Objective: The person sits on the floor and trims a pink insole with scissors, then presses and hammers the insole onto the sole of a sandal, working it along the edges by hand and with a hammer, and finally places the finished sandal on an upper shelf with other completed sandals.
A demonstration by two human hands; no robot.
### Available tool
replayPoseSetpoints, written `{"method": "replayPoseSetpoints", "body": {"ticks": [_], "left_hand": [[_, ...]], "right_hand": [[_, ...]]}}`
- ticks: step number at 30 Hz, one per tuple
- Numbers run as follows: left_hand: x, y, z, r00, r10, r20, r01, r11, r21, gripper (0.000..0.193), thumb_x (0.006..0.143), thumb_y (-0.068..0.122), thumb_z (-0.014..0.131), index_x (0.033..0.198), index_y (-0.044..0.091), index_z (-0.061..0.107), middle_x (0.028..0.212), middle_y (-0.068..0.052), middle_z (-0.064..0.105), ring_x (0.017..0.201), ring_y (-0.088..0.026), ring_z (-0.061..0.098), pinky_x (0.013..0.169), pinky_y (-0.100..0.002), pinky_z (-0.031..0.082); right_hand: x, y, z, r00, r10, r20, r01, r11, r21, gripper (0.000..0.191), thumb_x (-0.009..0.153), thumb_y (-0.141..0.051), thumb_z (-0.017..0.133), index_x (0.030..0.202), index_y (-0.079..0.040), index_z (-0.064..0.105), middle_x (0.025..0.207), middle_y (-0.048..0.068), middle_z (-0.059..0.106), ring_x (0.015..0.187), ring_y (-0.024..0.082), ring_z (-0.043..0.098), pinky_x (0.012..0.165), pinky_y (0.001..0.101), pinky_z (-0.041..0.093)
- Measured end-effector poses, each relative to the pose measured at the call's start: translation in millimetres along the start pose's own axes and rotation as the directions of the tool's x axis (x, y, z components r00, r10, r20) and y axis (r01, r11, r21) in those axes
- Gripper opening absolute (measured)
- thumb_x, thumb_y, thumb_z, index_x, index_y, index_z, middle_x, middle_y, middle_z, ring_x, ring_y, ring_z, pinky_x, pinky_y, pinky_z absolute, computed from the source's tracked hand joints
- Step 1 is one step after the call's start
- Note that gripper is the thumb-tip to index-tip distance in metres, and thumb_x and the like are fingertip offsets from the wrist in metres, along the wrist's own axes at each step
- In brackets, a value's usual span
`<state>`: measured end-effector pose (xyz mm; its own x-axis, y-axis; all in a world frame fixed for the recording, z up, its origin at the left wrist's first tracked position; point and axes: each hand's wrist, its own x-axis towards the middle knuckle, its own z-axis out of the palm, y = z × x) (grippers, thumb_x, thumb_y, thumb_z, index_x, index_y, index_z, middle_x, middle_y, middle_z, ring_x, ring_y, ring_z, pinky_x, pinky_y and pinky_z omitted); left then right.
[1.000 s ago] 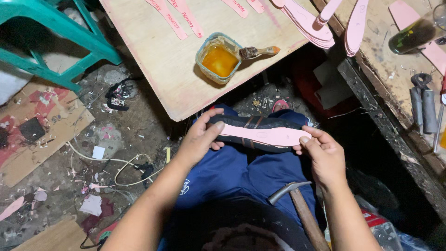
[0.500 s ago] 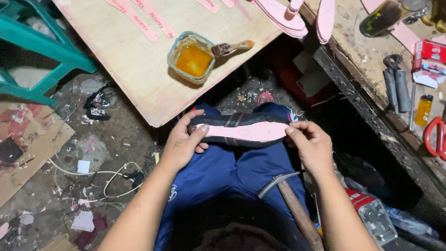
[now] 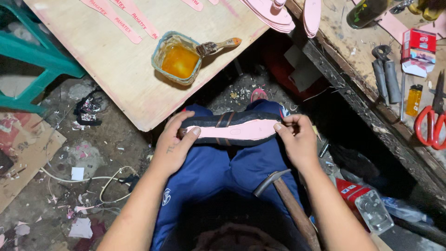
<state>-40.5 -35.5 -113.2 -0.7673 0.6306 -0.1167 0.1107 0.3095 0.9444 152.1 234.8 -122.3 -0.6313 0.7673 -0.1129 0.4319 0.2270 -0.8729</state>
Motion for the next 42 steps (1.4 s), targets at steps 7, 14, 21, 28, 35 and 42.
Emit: {"method": "replayPoseSetpoints", "body": {"ticks": [7,14,21,28,35,42], "left_hand": [[-6,39,1,0.943,0.319,0.093,-0.324,0.823,0.467,0.052,0.088,0.03,0.074,0.131,0.004,0.062,0.125,-0.017,0.065,0.115,-0.038,0.058,0.097,-0.045,0.047],[-4,56,25,0.979,0.203,-0.012,-0.155,0.785,0.6,0.063,0.075,0.05,0.082,0.117,0.005,0.066,0.106,-0.015,0.063,0.102,-0.039,0.059,0.083,-0.049,0.05],[11,56,20,0.983,0.177,0.041,-0.166,0.783,0.599,0.058,0.079,0.053,0.079,0.113,0.007,0.069,0.105,-0.013,0.065,0.098,-0.038,0.062,0.081,-0.049,0.051],[27,56,13,0.998,0.013,0.057,-0.041,0.858,0.512,0.068,0.072,0.054,0.081,0.115,0.005,0.065,0.106,-0.017,0.068,0.096,-0.036,0.066,0.081,-0.047,0.052],[37,51,12,0.991,-0.104,0.089,0.054,0.894,0.444,0.067,0.068,0.055,0.084,0.106,0.003,0.066,0.092,-0.018,0.072,0.085,-0.031,0.07,0.076,-0.042,0.054],[43,48,3,0.977,-0.136,0.164,0.082,0.951,0.298,0.048,0.074,0.049,0.083,0.094,0.006,0.073,0.073,-0.009,0.074,0.066,-0.016,0.066,0.065,-0.032,0.053]], "right_hand": [[-11,-62,8,0.789,-0.532,0.307,0.608,0.748,-0.265,0.066,0.077,-0.031,0.082,0.132,0.0,0.061,0.135,0.021,0.06,0.131,0.037,0.051,0.113,0.0483,0.035],[-15,-86,43,0.857,-0.366,0.363,0.501,0.758,-0.419,0.073,0.07,-0.044,0.086,0.128,-0.007,0.064,0.126,0.012,0.065,0.122,0.034,0.056,0.109,0.0468,0.032],[30,-52,3,0.818,-0.343,0.461,0.465,0.866,-0.182,0.072,0.073,-0.032,0.088,0.133,-0.003,0.062,0.146,0.021,0.051,0.134,0.037,0.051,0.107,0.0434,0.044],[-33,-34,-29,0.935,-0.354,0.02,0.337,0.872,-0.356,0.054,0.081,-0.029,0.084,0.122,0.0,0.063,0.122,0.019,0.058,0.103,0.033,0.063,0.09,0.0411,0.053],[-134,-18,-71,0.738,0.492,0.461,-0.112,0.763,-0.636,0.048,0.081,-0.046,0.081,0.095,-0.005,0.06,0.073,0.012,0.066,0.067,0.023,0.062,0.066,0.0357,0.051],[-113,8,-85,0.936,0.256,0.24,-0.312,0.922,0.23,0.027,0.091,-0.021,0.066,0.115,-0.012,0.058,0.08,0.003,0.068,0.064,0.016,0.064,0.059,0.0343,0.053]]}}
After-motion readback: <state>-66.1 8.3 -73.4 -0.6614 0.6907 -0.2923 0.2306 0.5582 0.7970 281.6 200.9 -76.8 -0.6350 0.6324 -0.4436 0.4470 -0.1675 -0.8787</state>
